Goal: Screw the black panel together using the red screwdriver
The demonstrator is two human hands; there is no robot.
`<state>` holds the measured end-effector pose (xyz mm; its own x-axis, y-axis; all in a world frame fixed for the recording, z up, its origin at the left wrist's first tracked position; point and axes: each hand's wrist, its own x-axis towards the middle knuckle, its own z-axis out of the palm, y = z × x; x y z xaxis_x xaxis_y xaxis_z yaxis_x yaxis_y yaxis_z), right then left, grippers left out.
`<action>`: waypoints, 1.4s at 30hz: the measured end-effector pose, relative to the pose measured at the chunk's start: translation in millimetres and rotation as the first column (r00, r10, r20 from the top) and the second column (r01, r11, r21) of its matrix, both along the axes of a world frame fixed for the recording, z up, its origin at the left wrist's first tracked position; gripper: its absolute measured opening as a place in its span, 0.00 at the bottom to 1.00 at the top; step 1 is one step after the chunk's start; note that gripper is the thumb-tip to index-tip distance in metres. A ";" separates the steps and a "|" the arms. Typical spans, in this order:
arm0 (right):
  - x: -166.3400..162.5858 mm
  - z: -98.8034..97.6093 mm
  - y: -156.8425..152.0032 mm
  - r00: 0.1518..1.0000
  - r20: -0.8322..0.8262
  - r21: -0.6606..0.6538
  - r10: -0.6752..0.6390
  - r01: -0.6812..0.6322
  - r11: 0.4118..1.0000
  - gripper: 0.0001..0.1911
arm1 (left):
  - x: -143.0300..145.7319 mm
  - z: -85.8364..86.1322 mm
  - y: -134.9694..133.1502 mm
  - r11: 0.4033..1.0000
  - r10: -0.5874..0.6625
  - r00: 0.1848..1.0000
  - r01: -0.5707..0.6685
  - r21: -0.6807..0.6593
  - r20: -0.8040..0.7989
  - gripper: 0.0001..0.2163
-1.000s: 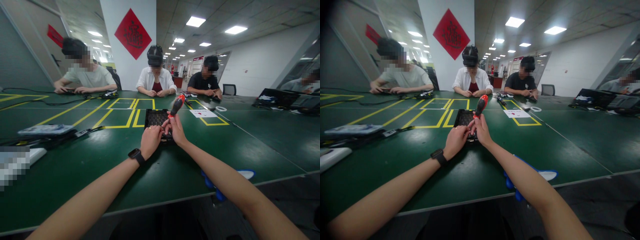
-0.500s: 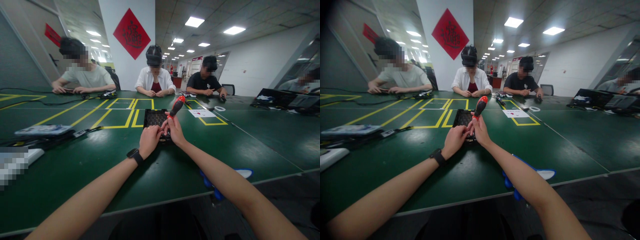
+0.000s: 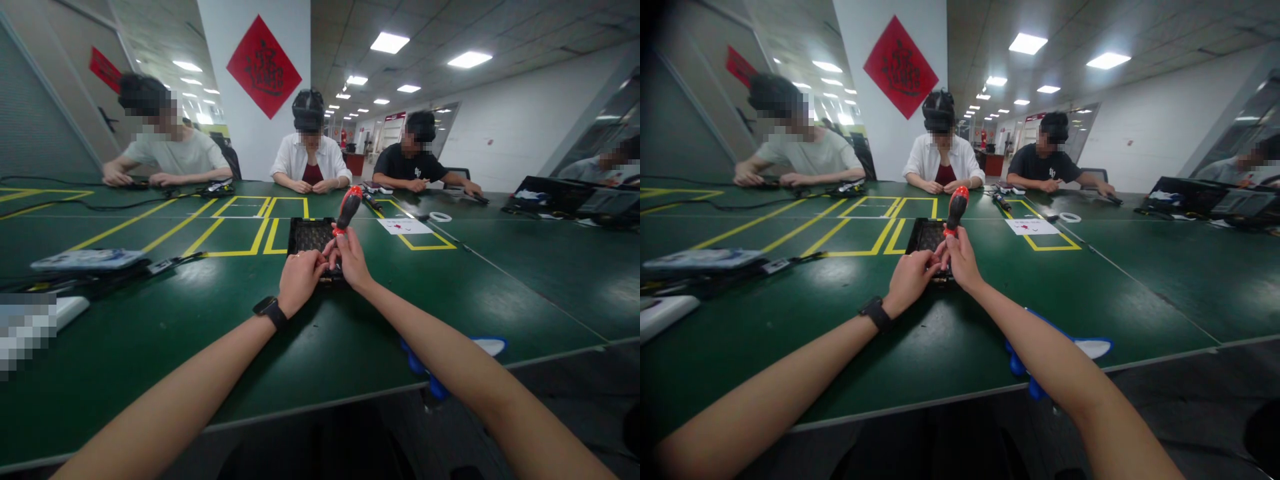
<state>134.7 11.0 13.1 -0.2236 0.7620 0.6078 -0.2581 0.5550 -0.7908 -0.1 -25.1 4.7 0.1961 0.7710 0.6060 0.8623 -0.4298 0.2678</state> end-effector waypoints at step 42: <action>1.9 0.5 3.1 0.998 -0.057 -0.017 0.009 -0.010 1.000 0.17 | 2.3 0.2 -0.4 1.000 -0.029 0.999 0.029 -0.012 -0.037 0.05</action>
